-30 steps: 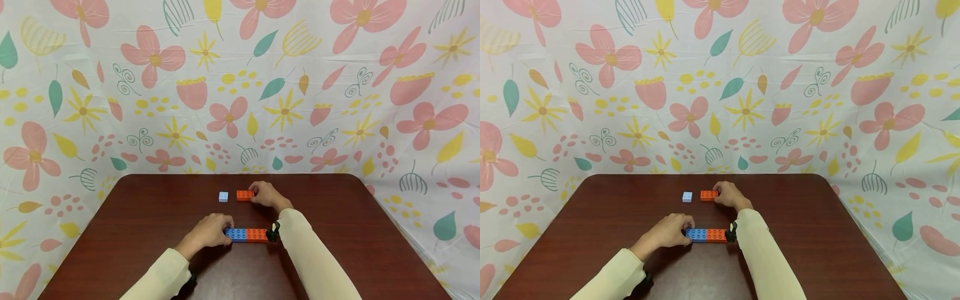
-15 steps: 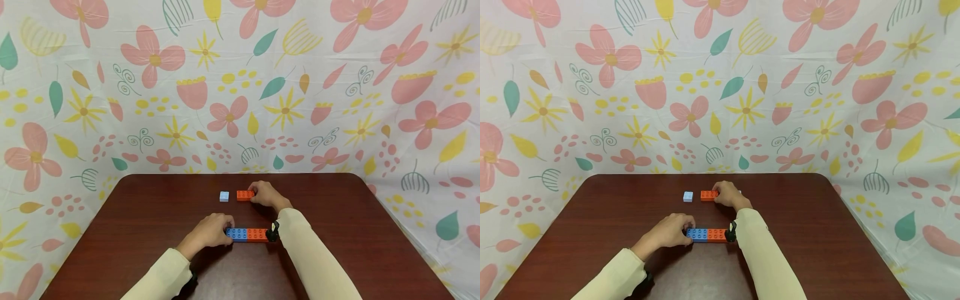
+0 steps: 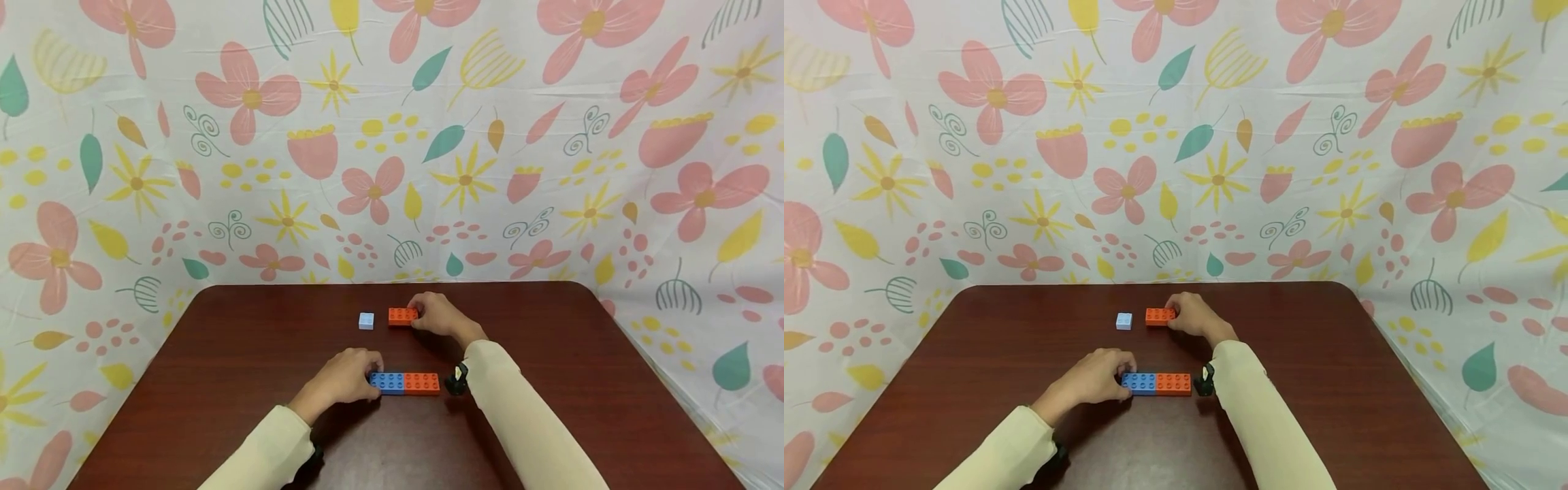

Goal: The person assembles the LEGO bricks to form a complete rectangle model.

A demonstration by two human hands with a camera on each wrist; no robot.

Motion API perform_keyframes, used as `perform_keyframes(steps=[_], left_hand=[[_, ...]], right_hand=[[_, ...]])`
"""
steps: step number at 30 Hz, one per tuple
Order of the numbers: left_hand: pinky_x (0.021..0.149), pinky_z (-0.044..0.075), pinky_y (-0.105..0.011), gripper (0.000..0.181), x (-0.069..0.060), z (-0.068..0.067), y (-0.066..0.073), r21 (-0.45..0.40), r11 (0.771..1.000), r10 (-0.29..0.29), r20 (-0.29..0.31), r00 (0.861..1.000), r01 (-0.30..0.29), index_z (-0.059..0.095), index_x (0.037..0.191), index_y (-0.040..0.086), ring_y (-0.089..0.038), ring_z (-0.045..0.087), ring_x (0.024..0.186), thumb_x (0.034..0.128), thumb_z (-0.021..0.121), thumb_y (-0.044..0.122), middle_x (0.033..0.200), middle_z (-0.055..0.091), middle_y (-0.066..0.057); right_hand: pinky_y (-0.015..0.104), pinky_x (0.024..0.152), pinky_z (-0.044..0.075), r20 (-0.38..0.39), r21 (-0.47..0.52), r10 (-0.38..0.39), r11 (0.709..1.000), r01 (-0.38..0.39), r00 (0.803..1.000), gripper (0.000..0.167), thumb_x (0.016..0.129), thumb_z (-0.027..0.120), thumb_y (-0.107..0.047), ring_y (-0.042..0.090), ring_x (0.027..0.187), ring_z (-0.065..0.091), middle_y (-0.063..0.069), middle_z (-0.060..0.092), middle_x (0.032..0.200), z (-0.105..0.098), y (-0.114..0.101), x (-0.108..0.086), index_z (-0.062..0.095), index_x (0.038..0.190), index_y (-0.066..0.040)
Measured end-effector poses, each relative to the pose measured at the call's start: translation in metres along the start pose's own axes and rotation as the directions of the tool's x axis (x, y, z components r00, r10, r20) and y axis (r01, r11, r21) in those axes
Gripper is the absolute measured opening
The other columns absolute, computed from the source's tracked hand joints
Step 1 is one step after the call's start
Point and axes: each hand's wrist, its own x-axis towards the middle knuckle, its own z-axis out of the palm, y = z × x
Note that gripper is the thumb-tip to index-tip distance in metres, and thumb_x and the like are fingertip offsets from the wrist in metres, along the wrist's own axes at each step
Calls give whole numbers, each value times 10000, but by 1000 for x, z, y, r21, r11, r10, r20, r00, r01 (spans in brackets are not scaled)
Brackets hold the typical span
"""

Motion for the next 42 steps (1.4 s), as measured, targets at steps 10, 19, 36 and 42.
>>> perform_keyframes(steps=[10, 19, 36, 42], left_hand=[[696, 466, -280, 303, -6, 3, 0, -11, 1000, 11, -8, 1000, -11, 695, 1014, 202, -87, 518, 767, 773, 872, 249, 868, 612, 51], [701, 474, -297, 309, -6, 1, 0, -16, 1000, 26, -29, 999, -27, 698, 1000, 188, -96, 529, 786, 756, 885, 219, 891, 637, 20], [687, 462, -282, 302, -4, -1, 2, -18, 1000, 20, -23, 1000, -20, 699, 1016, 178, -91, 516, 753, 774, 874, 224, 879, 634, 17], [696, 468, -291, 307, -5, -2, 4, -16, 1000, 18, -24, 1000, -19, 705, 1022, 171, -98, 525, 772, 773, 877, 221, 893, 640, 5]], right_hand=[[405, 859, 569, -61, 8, -67, 998, 68, 996, 332, 900, 794, -140, 210, 958, 631, 91, 675, 1101, -12, -2, -23, 700, 1213, -82], [374, 845, 561, -93, -20, -104, 995, 103, 990, 330, 889, 809, -169, 184, 948, 618, 54, 668, 1097, -20, -7, -39, 706, 1198, -113], [292, 811, 535, -73, -7, -178, 984, 178, 981, 322, 876, 828, -177, 161, 932, 607, -49, 659, 1032, -8, -19, -72, 708, 1175, -167], [274, 791, 525, -75, -31, -209, 978, 207, 975, 318, 881, 825, -200, 112, 910, 582, -57, 655, 1039, -5, -27, -82, 704, 1174, -169]])
